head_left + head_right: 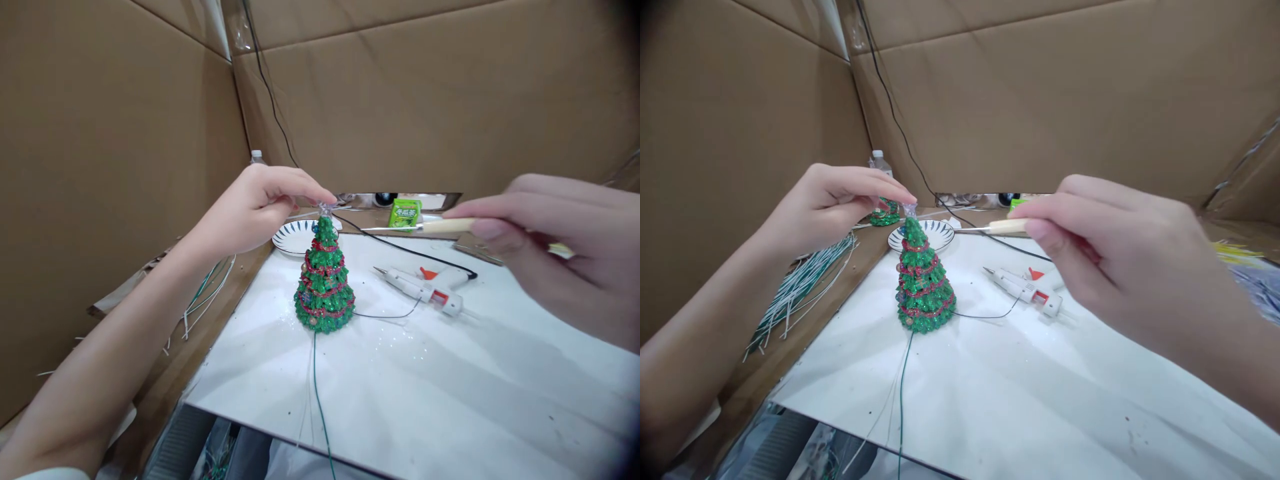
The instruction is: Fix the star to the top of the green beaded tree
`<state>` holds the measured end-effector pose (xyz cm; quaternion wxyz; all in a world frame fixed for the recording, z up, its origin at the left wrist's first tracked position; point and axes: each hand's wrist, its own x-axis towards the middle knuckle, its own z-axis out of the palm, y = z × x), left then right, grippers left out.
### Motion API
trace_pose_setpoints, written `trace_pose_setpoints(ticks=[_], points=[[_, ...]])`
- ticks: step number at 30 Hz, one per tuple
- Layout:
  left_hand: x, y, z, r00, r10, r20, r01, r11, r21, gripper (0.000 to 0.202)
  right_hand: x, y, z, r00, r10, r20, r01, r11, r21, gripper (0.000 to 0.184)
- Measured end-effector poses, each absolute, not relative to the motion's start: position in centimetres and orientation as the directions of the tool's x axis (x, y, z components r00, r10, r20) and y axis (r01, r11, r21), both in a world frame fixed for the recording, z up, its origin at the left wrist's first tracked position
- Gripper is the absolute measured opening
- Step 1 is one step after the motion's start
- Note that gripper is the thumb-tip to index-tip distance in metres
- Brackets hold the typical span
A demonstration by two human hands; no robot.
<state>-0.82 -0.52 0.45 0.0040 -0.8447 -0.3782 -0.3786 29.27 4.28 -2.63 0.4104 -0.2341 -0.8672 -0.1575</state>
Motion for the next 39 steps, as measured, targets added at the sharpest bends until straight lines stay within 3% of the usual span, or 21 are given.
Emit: trace_pose_setpoints(ticks=[6,18,39], points=[[-0.7,-0.4,0.3,0.409,0.652,0.638,0.641,-0.703,0.308,0.045,26.5,4.1,-3.5,-0.544,0.174,0.821,0.448,0.887,0.109,0.018],[-0.5,-0.5,0.4,0.396,0.657,0.642,0.626,-0.705,0.335,0.026,25.8,5.4,-4.1,-0.589,0.143,0.796,0.389,0.913,0.124,0.016],[-0.4,-1.0,0.4,0.382,0.681,0.624,0.626,-0.688,0.367,0.030,25.6,5.3,-4.1,-0.592,0.068,0.803,0.382,0.901,0.206,0.015]])
